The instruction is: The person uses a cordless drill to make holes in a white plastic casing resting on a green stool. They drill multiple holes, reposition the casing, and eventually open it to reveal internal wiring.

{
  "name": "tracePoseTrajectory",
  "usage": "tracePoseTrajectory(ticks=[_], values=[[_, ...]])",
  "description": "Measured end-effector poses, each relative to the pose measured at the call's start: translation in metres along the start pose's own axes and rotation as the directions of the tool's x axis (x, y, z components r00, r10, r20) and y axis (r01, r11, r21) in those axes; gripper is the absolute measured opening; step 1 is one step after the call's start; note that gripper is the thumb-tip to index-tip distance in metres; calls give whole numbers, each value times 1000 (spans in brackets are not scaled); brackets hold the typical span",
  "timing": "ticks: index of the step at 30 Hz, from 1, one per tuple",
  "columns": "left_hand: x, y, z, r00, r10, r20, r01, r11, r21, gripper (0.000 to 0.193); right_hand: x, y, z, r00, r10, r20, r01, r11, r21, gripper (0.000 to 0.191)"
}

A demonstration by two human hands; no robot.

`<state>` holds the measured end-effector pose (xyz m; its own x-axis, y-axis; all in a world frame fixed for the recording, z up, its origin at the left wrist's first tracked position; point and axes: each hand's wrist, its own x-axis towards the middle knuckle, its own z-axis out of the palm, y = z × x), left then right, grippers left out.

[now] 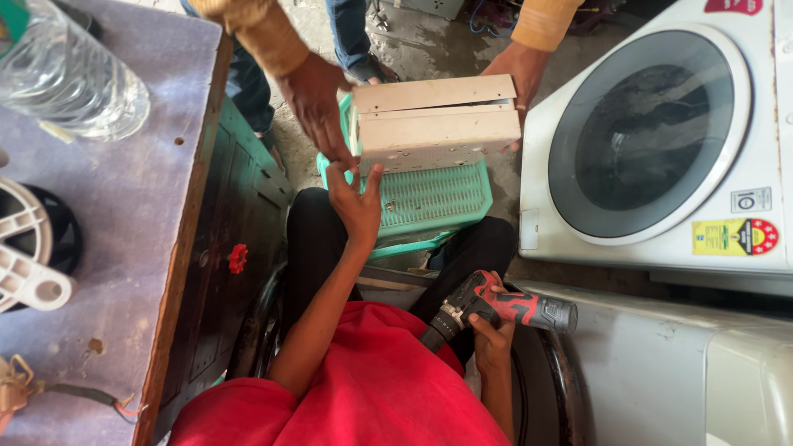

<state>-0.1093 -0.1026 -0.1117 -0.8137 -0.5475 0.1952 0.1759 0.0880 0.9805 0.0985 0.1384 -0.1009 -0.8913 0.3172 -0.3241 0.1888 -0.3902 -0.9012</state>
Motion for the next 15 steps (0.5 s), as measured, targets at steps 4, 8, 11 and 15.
tracePoseTrajectory(ticks=[4, 8, 11, 15], values=[[-13, -1, 3, 1000, 25, -8, -26, 996, -81, 39, 1, 0, -1, 999, -28, 26, 28, 1000, 9, 74], [-30, 2, -3, 999, 29, 20, -26, 989, -148, 42, 0, 0, -2, 1000, -15, 12, 15, 1000, -4, 75], [-46, 5, -17, 993, 110, 49, -104, 989, -109, 45, 0, 0, -4, 1000, -25, 19, 25, 1000, 4, 76], [-56, 2, -34, 995, -11, 97, 20, 996, -84, 43, 0, 1, -5, 1000, -23, 15, 23, 1000, 6, 76]])
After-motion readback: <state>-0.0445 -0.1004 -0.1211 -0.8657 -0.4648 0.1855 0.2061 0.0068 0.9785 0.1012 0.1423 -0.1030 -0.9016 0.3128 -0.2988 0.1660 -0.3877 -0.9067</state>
